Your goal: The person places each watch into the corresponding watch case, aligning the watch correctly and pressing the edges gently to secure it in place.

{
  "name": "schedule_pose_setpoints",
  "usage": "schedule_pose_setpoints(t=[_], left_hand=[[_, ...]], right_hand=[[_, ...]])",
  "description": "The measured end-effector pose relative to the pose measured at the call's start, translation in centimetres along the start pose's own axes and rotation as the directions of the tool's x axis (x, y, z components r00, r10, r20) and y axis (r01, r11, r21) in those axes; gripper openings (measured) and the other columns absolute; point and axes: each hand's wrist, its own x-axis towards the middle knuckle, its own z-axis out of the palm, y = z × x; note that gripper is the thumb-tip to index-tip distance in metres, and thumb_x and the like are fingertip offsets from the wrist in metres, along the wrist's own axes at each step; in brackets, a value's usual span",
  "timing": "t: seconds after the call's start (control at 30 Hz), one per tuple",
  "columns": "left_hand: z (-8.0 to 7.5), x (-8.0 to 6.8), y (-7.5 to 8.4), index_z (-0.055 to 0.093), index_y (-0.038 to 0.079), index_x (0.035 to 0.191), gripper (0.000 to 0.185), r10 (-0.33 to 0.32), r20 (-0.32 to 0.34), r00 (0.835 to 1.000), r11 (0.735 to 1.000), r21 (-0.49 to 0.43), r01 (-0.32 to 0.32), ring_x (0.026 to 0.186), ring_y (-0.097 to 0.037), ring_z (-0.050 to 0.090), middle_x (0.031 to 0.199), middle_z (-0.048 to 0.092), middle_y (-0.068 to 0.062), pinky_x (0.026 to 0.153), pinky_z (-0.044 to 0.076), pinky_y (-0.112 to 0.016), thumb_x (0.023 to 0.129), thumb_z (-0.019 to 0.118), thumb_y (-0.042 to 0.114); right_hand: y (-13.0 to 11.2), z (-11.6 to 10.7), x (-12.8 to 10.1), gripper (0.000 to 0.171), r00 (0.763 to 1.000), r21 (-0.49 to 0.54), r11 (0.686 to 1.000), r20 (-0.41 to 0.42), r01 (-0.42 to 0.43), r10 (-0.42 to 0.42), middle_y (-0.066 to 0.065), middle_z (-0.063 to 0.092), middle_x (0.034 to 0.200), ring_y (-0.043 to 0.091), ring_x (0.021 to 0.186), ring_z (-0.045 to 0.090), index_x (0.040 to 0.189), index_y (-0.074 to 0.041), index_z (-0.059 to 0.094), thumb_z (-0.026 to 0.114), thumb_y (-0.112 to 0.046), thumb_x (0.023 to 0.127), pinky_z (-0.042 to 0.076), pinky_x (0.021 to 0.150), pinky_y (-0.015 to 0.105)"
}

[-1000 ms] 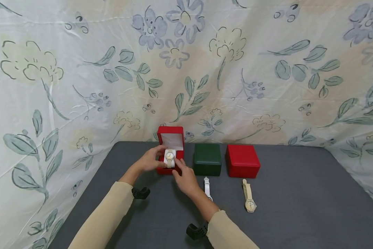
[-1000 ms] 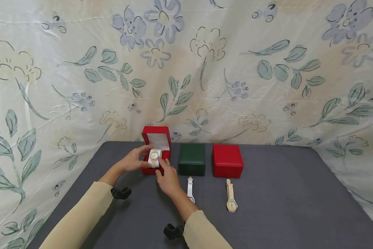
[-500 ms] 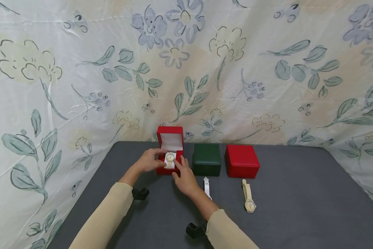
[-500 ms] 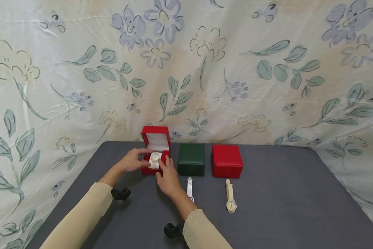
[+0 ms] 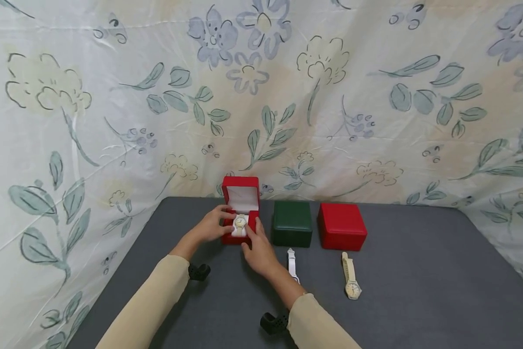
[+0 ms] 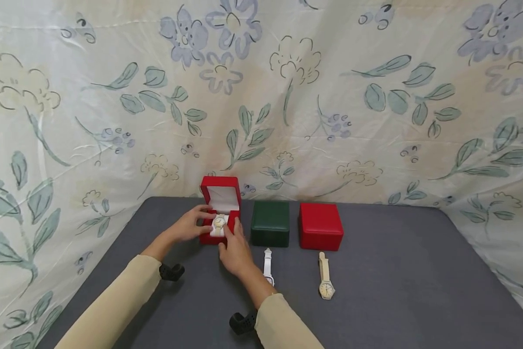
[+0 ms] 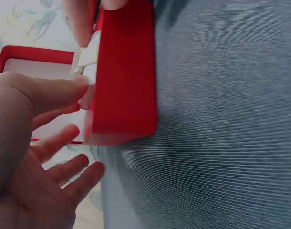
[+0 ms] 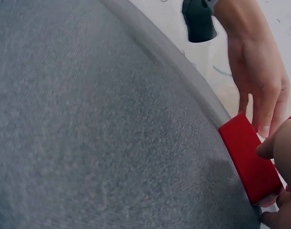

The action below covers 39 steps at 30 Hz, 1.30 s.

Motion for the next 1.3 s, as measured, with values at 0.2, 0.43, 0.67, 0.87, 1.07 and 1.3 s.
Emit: schedule_pose_setpoints(t=[0.2,0.43,0.67,0.87,1.07,1.3], left_hand=[[0.1,-0.5,-0.3,0.059,0.009,0.132,0.047,-0.039,-0.040,0.998,0.999,-0.033,0.038,0.132,-0.039,0.041,0.146,0.043,-0.021,0.103,0.043,-0.057,0.087,0.070,0.018],[-0.9,-0.1,-0.2,0.060,0.013,0.128,0.038,-0.160,-0.110,0.981,0.971,-0.196,0.137,0.124,-0.035,0.054,0.140,0.051,-0.016,0.097,0.050,-0.051,0.092,0.064,0.022],[-2.7,1.6,1.0,0.048,0.008,0.134,0.049,-0.378,-0.157,0.912,0.858,-0.430,0.282,0.121,-0.033,0.054,0.135,0.052,-0.015,0.098,0.050,-0.045,0.101,0.044,0.043],[-3.9,2.9,2.1,0.039,0.010,0.144,0.064,-0.401,-0.095,0.911,0.798,-0.525,0.297,0.127,-0.036,0.050,0.143,0.046,-0.014,0.100,0.049,-0.047,0.098,0.039,0.056],[-4.4,4.0,2.7,0.034,0.011,0.149,0.071,-0.394,-0.071,0.916,0.780,-0.553,0.292,0.126,-0.036,0.050,0.148,0.043,-0.014,0.099,0.049,-0.050,0.097,0.037,0.059],[-4.4,4.8,2.5,0.032,0.015,0.151,0.074,-0.397,-0.026,0.917,0.783,-0.531,0.324,0.130,-0.037,0.047,0.150,0.040,-0.014,0.100,0.048,-0.053,0.095,0.038,0.063]], right_hand=[[0.4,0.2,0.1,0.052,0.995,0.099,0.995,-0.092,-0.016,0.025,0.022,0.025,0.158,0.041,0.138,0.038,0.140,-0.002,0.047,0.062,-0.011,0.092,0.041,0.106,0.055],[0.8,0.1,0.5,0.068,0.987,0.158,0.987,-0.152,-0.021,0.046,0.021,0.045,0.145,0.036,0.130,0.048,0.147,-0.001,0.032,0.067,-0.009,0.089,0.046,0.103,0.052],[1.0,-0.1,0.9,0.071,0.985,0.167,0.982,-0.132,-0.086,0.108,0.017,0.053,0.137,0.030,0.121,0.054,0.146,-0.002,0.032,0.070,-0.015,0.088,0.050,0.099,0.048],[1.0,-0.3,1.1,0.069,0.985,0.171,0.979,-0.112,-0.109,0.129,0.019,0.052,0.140,0.030,0.123,0.053,0.146,0.001,0.034,0.069,-0.017,0.089,0.049,0.101,0.047],[1.1,-0.3,1.2,0.069,0.986,0.177,0.978,-0.108,-0.110,0.130,0.019,0.047,0.145,0.031,0.127,0.050,0.146,0.002,0.034,0.069,-0.015,0.089,0.048,0.102,0.047],[1.2,-0.3,1.2,0.068,0.985,0.166,0.978,-0.102,-0.124,0.142,0.017,0.047,0.146,0.030,0.127,0.050,0.147,0.001,0.035,0.069,-0.015,0.089,0.049,0.101,0.046]])
